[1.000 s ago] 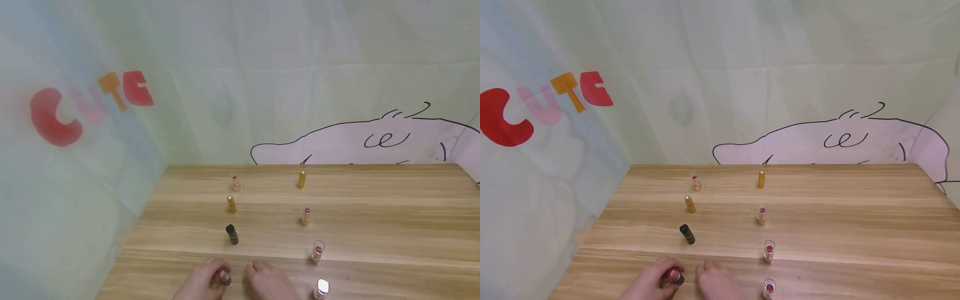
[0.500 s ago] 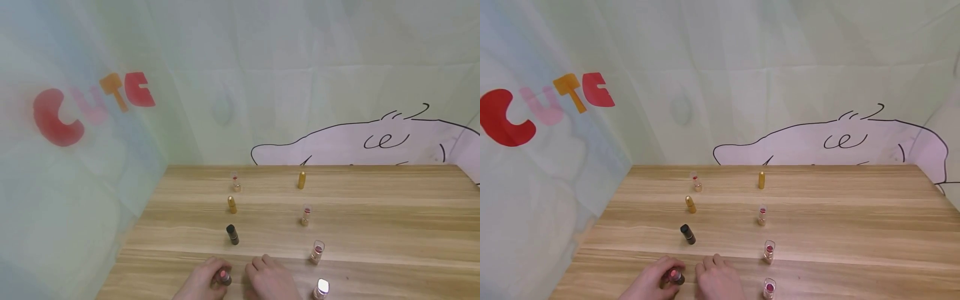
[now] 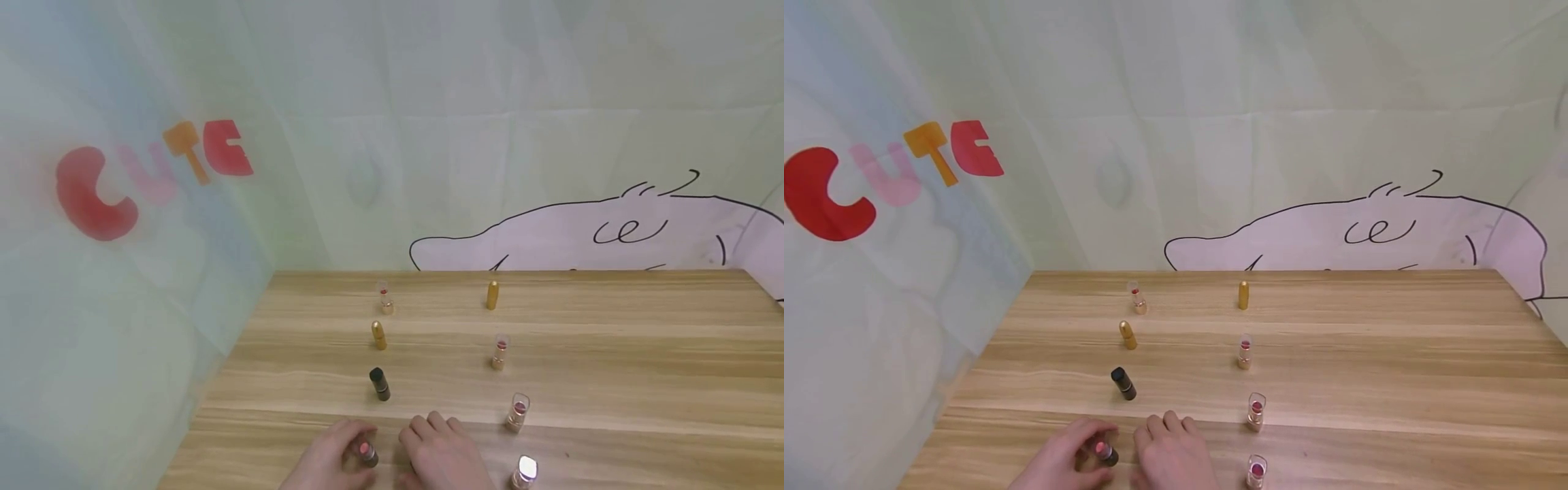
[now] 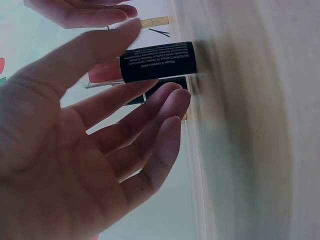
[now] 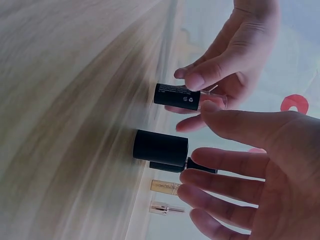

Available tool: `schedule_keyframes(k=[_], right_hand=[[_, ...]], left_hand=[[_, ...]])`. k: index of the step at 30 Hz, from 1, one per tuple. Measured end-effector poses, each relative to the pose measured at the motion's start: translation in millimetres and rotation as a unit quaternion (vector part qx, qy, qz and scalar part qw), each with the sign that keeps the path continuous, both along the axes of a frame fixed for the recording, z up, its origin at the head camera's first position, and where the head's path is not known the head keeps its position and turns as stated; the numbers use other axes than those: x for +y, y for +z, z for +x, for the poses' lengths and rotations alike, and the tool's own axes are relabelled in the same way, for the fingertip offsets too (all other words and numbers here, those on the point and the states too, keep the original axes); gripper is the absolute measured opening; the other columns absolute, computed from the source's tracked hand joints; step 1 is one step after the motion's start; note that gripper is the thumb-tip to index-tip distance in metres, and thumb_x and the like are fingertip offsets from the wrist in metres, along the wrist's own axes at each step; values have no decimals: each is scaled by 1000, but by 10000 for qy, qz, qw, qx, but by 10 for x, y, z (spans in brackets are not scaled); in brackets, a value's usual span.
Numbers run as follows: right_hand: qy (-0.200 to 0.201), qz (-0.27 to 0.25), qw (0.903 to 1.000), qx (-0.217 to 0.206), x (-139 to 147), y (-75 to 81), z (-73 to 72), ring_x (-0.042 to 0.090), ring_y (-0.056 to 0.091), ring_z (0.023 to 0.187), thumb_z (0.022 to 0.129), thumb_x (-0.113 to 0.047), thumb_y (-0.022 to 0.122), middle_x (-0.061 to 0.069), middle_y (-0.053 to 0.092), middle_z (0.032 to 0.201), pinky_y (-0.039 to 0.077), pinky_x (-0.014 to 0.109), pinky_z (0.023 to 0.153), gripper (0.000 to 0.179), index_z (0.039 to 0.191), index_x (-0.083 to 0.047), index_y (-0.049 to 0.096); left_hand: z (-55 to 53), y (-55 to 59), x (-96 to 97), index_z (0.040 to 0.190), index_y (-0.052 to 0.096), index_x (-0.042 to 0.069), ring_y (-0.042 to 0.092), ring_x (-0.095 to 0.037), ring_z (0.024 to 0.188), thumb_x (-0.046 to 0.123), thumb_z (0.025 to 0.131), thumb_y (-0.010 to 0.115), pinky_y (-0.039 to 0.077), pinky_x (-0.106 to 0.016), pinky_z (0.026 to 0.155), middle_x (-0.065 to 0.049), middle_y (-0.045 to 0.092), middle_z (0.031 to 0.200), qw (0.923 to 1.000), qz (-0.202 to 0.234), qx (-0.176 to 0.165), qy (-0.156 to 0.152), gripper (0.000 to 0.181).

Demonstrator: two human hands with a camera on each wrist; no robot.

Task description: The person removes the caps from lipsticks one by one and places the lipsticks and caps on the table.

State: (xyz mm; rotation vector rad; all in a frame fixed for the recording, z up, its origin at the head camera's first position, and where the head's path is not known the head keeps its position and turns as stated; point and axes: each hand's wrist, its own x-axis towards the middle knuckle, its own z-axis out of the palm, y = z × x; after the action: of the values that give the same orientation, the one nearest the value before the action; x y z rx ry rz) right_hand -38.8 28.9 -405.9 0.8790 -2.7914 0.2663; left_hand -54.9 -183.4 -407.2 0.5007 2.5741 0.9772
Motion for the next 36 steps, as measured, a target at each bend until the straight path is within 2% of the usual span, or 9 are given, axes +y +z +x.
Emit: schedule_keyframes(k=[4, 9, 15, 19, 28, 36], right_hand=[[-19, -59, 9996, 270, 3, -7, 0, 8, 50, 77, 74, -47, 74, -10, 57, 82, 41, 24, 65, 34, 91, -20, 65], [26, -115, 9989, 455, 8, -4, 5, 7, 52, 79, 76, -49, 71, -10, 60, 85, 44, 25, 68, 35, 95, -20, 66], [89, -231, 9941, 1052, 5, -10, 11, 7, 53, 81, 75, -51, 71, -11, 61, 87, 44, 25, 72, 35, 94, -21, 65], [71, -365, 9915, 1244, -3, -6, 9, 8, 54, 83, 76, -50, 71, -11, 61, 89, 45, 26, 75, 34, 94, -22, 65], [2, -532, 9913, 1201, -8, 19, 7, 8, 56, 85, 78, -48, 71, -11, 63, 89, 46, 28, 75, 32, 95, -21, 65], [-96, -378, 9983, 439, 32, 116, -22, 10, 59, 92, 87, -47, 62, -9, 66, 98, 49, 31, 81, 31, 102, -20, 66]], left_hand=[[-1, 20, 0, 129, 56, 12, 54, -5, 100, 38, 77, 78, 48, -23, 85, 2, 59, 117, 9999, 134, -15, 56, 62], [17, 46, -1, 129, 57, 14, 56, -7, 102, 47, 78, 75, 48, -22, 86, 4, 60, 116, 9990, 290, 265, 222, 63], [56, 67, 29, 125, 60, 15, 57, -5, 99, 44, 80, 74, 48, -21, 80, 5, 62, 111, 9954, 398, 734, 464, 55], [66, 66, 51, 121, 62, 14, 58, -3, 96, 41, 82, 73, 49, -20, 76, 4, 63, 107, 9932, 512, 825, 639, 48], [27, 82, 77, 116, 65, 12, 59, -3, 90, 35, 87, 68, 51, -22, 77, 2, 65, 99, 9886, 749, 848, 989, 37], [8, 88, 81, 112, 66, 9, 60, -1, 85, 26, 88, 69, 52, -21, 72, 1, 66, 96, 9831, 900, 926, 1296, 29]])
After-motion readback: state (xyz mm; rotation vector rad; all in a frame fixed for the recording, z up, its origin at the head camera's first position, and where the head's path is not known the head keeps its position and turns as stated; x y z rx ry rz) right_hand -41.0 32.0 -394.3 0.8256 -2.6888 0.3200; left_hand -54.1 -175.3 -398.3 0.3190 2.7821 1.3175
